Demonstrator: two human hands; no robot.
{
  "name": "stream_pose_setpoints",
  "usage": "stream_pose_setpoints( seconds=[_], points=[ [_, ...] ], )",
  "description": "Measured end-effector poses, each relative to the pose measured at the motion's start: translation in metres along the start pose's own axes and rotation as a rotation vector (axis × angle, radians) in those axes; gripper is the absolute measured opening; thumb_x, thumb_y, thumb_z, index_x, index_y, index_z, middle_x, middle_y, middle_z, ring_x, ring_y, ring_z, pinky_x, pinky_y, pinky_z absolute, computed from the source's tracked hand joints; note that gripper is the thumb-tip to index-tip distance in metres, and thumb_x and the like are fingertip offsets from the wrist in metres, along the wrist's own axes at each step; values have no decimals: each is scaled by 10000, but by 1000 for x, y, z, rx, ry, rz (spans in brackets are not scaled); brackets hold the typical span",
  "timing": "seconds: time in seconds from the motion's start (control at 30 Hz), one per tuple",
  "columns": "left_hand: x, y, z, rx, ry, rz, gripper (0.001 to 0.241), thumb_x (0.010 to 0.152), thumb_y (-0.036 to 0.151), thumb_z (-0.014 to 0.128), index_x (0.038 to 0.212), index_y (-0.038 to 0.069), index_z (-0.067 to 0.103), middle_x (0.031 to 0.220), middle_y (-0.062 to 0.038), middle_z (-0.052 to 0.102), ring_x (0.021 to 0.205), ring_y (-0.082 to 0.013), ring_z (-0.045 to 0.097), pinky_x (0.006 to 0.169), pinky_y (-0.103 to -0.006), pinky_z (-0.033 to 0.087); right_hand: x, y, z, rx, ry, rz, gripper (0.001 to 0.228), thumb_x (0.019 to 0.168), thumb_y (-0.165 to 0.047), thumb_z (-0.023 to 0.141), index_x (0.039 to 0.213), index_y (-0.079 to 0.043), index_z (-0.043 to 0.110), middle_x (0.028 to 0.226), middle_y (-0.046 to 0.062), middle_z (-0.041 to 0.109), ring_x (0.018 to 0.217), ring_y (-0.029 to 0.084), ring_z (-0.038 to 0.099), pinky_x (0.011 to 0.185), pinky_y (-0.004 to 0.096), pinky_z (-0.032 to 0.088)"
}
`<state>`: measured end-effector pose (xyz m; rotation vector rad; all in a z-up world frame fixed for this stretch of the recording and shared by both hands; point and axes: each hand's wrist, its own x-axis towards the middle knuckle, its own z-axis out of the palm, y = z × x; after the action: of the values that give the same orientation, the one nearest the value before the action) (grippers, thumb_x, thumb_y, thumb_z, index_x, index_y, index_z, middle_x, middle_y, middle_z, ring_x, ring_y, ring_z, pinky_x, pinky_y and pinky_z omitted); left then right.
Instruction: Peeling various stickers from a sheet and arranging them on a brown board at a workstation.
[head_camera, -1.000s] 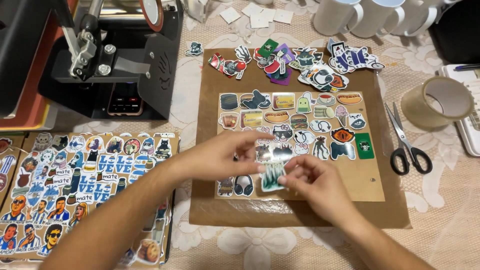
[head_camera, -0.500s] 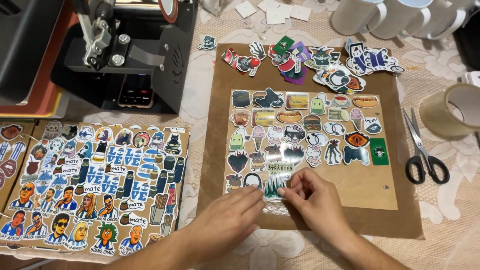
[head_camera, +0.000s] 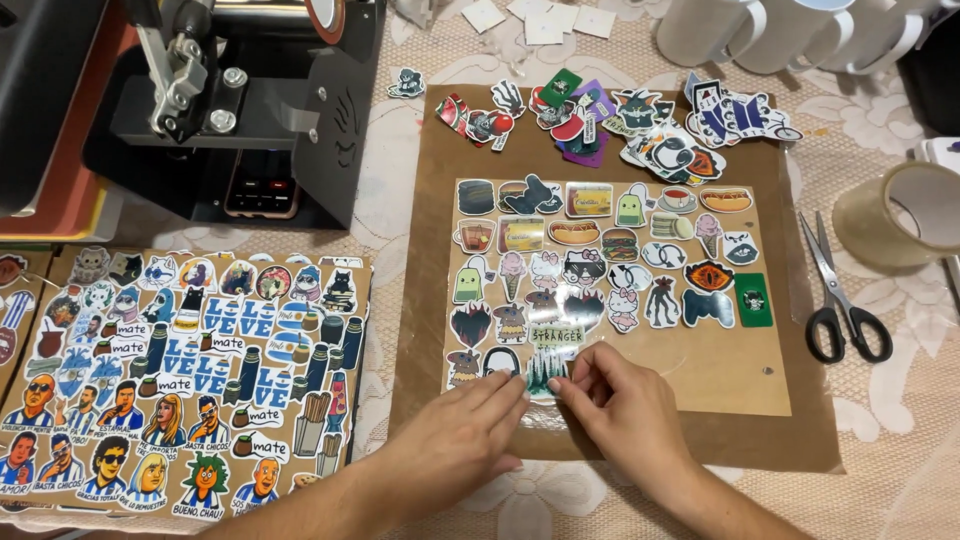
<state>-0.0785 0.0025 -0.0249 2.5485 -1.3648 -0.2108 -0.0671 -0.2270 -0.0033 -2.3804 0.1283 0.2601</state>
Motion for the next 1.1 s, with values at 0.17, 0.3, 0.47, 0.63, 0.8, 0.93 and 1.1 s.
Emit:
stream_pose_setpoints(
  seconds=[0.17, 0.3, 0.47, 0.63, 0.8, 0.93, 1.1],
  points=[
    [0, 2, 1, 7, 9, 1, 730, 967, 496, 584, 1411, -75, 485, 1488, -251, 456, 1397, -390, 398, 1107, -482, 346, -1, -1, 0, -33, -18, -6, 263, 824, -390, 789, 738, -229, 601, 526, -72, 648, 516, 109, 600, 562, 301, 459],
    [1, 3, 3, 97, 4, -2, 811, 947, 599, 549, 1425, -54, 489, 1502, -223, 457, 1388, -370, 411, 1103, -467, 350, -1, -2, -1, -66, -38, -20, 233, 826, -386, 768, 756, -246, 596, 535, -104, 670, 515, 102, 625, 572, 301, 476],
    [2, 5, 3, 162, 70, 17, 813, 922, 622, 571, 1386, -45, 541, 1479, -207, 484, 1341, -356, 458, 1071, -469, 390, 0, 1, 1, -93, -27, -59, 206, 824, -368, 756, 782, -245, 597, 565, -117, 666, 519, 103, 622, 558, 311, 477],
    [6, 6, -3, 294, 113, 43, 871, 907, 693, 533, 1365, -48, 568, 1423, -181, 527, 1257, -337, 493, 1086, -448, 381, 2, 9, 6, -185, -35, -70, 224, 835, -403, 731, 795, -258, 565, 561, -132, 643, 541, 135, 646, 546, 347, 490],
    [12, 3, -13, 263, 135, 88, 945, 856, 703, 573, 1396, -70, 518, 1323, -203, 548, 1250, -364, 474, 1146, -473, 323, 7, 20, 8, -65, 20, -138, 309, 835, -358, 792, 762, -199, 537, 541, -48, 536, 513, 159, 549, 553, 316, 443],
    [18, -6, -12, 269, 173, 140, 987, 827, 674, 601, 1452, -77, 458, 1555, -156, 432, 1483, -282, 355, 1255, -401, 230, 3, 14, -15, 152, 33, -155, 331, 853, -251, 796, 713, -146, 515, 531, -28, 462, 503, 121, 448, 548, 266, 415],
    [25, -25, -20, -5, -29, 291, 806, 966, 514, 466, 1497, -81, 349, 1595, -267, 322, 1498, -368, 285, 1241, -461, 179, -5, 21, -44, -31, 41, -121, 210, 818, -338, 783, 756, -199, 639, 516, -40, 544, 480, 117, 484, 531, 258, 438]
  ],
)
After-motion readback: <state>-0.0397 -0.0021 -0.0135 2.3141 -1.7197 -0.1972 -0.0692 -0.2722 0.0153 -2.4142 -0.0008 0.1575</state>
